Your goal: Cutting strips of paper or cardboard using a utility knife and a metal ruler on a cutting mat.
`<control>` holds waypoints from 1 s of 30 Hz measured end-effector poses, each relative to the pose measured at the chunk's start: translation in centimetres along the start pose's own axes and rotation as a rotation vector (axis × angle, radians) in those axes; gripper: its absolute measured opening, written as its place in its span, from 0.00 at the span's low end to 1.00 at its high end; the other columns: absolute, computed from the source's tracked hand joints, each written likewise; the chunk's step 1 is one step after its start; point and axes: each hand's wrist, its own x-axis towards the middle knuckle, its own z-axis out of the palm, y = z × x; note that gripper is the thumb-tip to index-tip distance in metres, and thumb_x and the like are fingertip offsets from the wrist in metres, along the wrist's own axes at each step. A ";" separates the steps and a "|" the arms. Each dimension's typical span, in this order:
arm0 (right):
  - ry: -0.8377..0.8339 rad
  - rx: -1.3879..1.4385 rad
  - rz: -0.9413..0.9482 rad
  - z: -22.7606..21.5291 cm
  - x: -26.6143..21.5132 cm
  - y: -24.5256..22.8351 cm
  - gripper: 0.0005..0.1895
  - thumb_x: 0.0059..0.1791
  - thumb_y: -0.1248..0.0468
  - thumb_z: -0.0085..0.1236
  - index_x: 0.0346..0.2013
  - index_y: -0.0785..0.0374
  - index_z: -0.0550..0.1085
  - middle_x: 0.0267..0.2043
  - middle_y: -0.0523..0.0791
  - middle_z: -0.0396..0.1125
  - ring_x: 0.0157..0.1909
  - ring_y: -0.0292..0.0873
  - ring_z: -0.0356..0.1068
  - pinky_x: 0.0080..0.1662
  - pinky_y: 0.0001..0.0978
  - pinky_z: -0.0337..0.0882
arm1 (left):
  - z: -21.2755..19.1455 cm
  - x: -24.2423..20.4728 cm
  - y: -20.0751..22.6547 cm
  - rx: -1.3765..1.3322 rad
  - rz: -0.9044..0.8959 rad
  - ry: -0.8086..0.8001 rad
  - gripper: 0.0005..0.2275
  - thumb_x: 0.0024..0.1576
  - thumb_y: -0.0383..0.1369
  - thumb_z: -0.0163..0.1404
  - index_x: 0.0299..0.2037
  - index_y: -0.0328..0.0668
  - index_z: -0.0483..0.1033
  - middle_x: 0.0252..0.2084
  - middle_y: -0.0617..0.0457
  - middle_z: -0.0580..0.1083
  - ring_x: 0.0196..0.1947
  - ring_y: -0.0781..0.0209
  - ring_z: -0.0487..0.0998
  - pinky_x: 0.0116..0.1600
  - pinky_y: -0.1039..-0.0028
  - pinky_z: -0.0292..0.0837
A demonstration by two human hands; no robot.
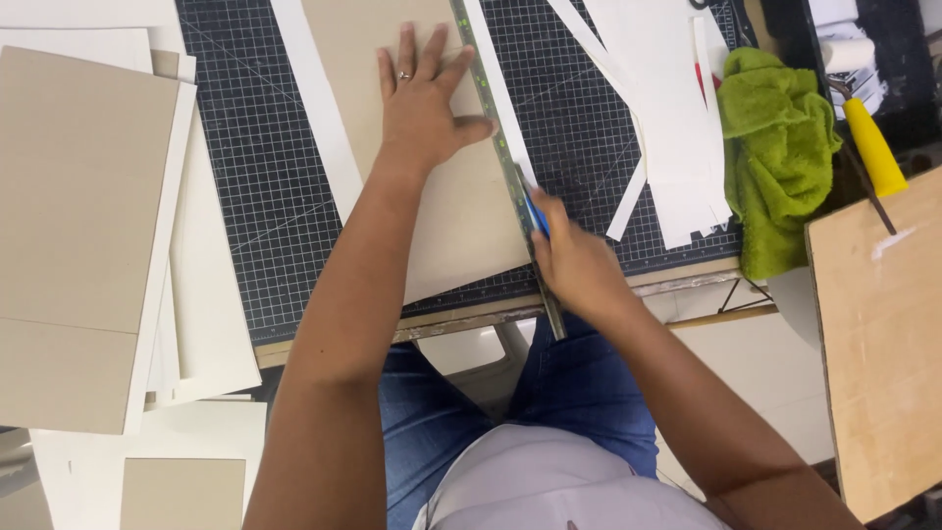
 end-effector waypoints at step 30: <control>-0.125 -0.081 0.195 2.3 -12.5 2.9 0.29 0.56 0.55 0.44 0.72 0.46 0.52 0.32 0.50 0.71 0.24 0.61 0.69 0.26 0.54 0.65 | -0.5 -4.3 3.5 -0.023 0.008 -0.081 0.43 0.48 0.57 0.61 0.74 0.54 0.61 0.78 0.51 0.49 0.76 0.42 0.29 0.73 0.43 0.16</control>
